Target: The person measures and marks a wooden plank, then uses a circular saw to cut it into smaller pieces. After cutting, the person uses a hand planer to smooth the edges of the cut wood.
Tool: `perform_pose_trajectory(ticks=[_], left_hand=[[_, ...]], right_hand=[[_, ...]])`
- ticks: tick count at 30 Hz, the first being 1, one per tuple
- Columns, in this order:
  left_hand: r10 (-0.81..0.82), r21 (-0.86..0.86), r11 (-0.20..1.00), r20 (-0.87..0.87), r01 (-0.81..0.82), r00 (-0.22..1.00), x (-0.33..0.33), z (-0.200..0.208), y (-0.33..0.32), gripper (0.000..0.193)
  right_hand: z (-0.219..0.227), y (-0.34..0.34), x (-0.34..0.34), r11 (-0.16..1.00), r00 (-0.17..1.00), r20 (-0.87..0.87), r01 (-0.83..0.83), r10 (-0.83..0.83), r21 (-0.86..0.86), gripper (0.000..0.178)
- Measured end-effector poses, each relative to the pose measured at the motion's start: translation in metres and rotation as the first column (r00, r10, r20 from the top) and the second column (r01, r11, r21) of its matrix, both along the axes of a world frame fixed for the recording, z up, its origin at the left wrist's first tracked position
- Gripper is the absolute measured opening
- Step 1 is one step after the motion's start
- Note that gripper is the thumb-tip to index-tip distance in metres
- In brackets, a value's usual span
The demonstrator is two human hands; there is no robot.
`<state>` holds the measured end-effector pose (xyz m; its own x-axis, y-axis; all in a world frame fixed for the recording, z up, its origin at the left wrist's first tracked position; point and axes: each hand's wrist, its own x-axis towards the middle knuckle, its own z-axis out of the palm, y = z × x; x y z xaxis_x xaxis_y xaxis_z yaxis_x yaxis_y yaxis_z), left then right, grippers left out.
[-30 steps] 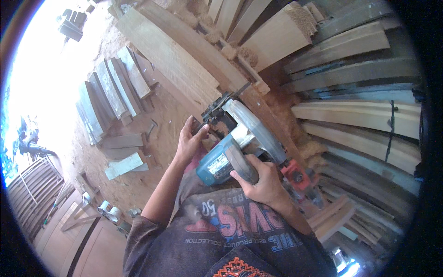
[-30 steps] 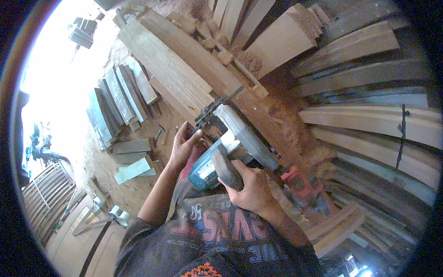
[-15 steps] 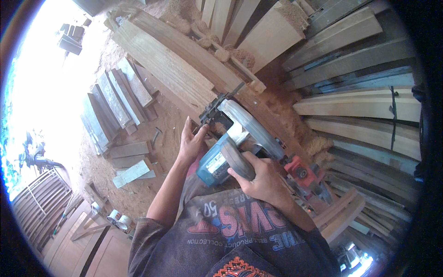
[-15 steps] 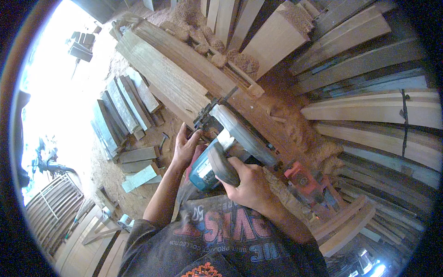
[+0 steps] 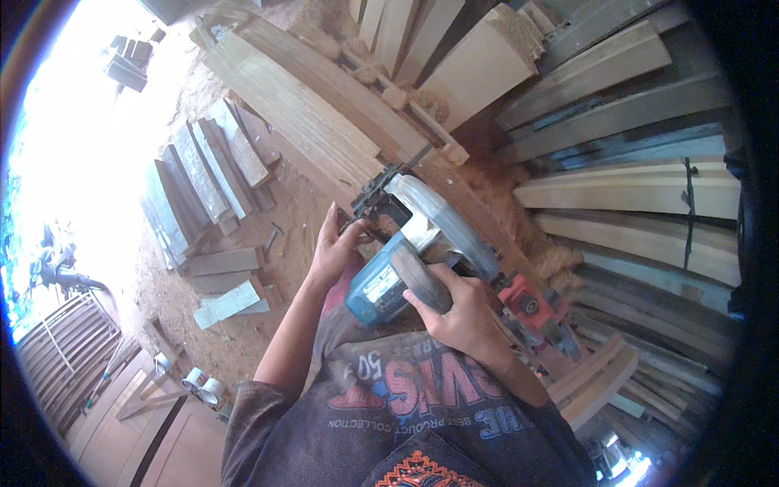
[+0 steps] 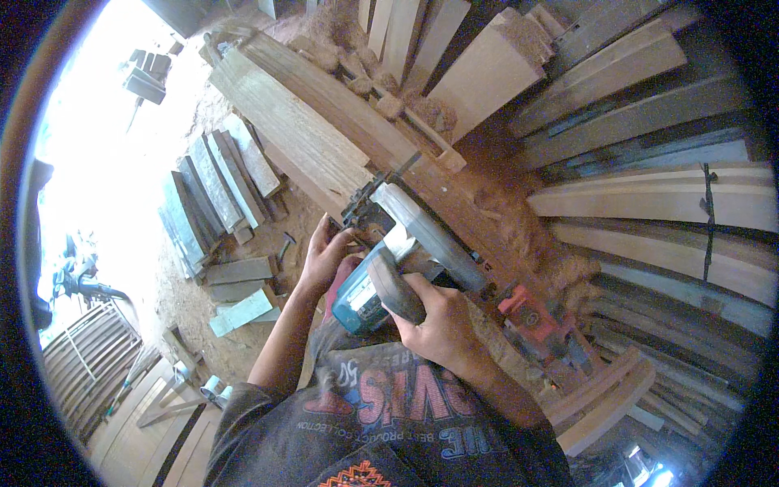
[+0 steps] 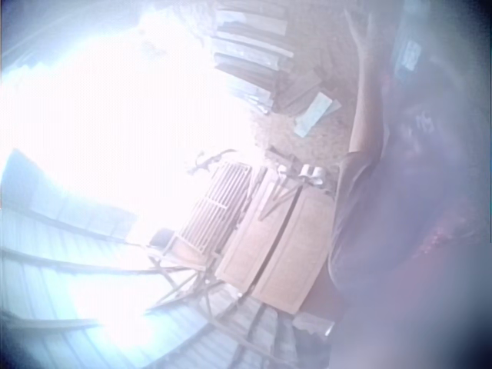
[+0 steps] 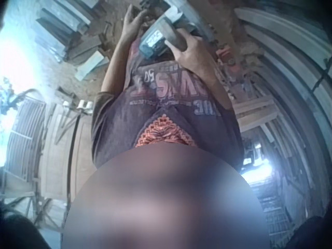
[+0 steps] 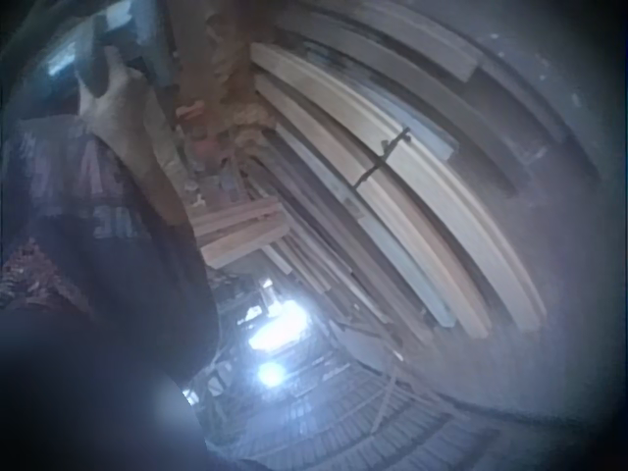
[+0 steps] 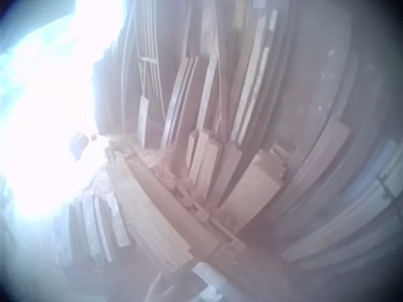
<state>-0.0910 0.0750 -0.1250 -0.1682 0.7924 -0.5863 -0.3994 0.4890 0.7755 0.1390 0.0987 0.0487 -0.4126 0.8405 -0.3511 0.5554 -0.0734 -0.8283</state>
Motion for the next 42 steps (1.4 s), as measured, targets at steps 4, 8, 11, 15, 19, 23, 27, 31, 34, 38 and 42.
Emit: perform_pose_trajectory(ticks=[4, 8, 11, 15, 19, 23, 27, 31, 34, 38, 42], left_hand=[[-0.067, 0.087, 0.995, 0.095, 0.059, 0.993, -0.01, -0.006, -0.003, 0.043], [-0.074, 0.142, 0.988, 0.043, 0.067, 0.996, -0.008, -0.01, -0.006, 0.045], [-0.056, 0.166, 0.985, 0.029, 0.05, 0.998, -0.006, -0.012, -0.008, 0.048], [-0.058, 0.136, 0.989, 0.021, 0.055, 0.998, -0.007, -0.016, -0.011, 0.054], [-0.022, 0.123, 0.992, 0.014, 0.02, 1.0, -0.007, -0.02, -0.014, 0.055], [-0.04, 0.149, 0.988, 0.009, 0.038, 0.999, -0.007, -0.021, -0.015, 0.057], [-0.02, 0.162, 0.987, 0.047, 0.013, 0.999, -0.007, -0.022, -0.016, 0.06], [-0.003, 0.09, 0.996, 0.052, -0.001, 0.999, -0.009, -0.017, -0.017, 0.057], [-0.006, 0.081, 0.997, 0.071, 0.001, 0.997, -0.014, -0.013, -0.018, 0.056], [-0.048, 0.061, 0.997, 0.003, 0.047, 0.999, -0.015, -0.021, -0.026, 0.05], [-0.058, 0.017, 0.998, -0.067, 0.059, 0.996, -0.013, -0.049, -0.039, 0.051]], right_hand=[[0.0, -0.002, 0.0, 1.0, 1.0, 0.006, -0.004, 0.004, 0.021, 0.028], [0.0, -0.004, -0.001, 0.999, 1.0, -0.018, 0.005, -0.005, 0.032, 0.027], [0.0, -0.004, -0.003, 0.999, 1.0, -0.023, 0.001, 0.0, 0.039, 0.026], [0.001, -0.004, -0.003, 0.999, 1.0, -0.002, -0.007, 0.007, 0.033, 0.025], [0.004, -0.006, -0.004, 0.999, 1.0, 0.025, -0.002, 0.001, 0.036, 0.026], [0.003, -0.007, -0.007, 0.998, 1.0, 0.02, -0.005, 0.004, 0.058, 0.027], [0.004, -0.007, -0.007, 0.994, 0.999, 0.032, -0.006, 0.002, 0.111, 0.027], [0.011, -0.009, -0.008, 0.999, 0.999, 0.032, 0.015, -0.016, 0.042, 0.026], [0.013, -0.011, -0.011, 0.999, 0.999, 0.027, 0.046, -0.046, 0.006, 0.026], [0.005, -0.017, -0.014, 0.993, 0.995, -0.002, 0.104, -0.104, -0.052, 0.026], [-0.019, -0.019, -0.006, 0.982, 0.996, 0.016, 0.091, -0.089, -0.164, 0.034]])
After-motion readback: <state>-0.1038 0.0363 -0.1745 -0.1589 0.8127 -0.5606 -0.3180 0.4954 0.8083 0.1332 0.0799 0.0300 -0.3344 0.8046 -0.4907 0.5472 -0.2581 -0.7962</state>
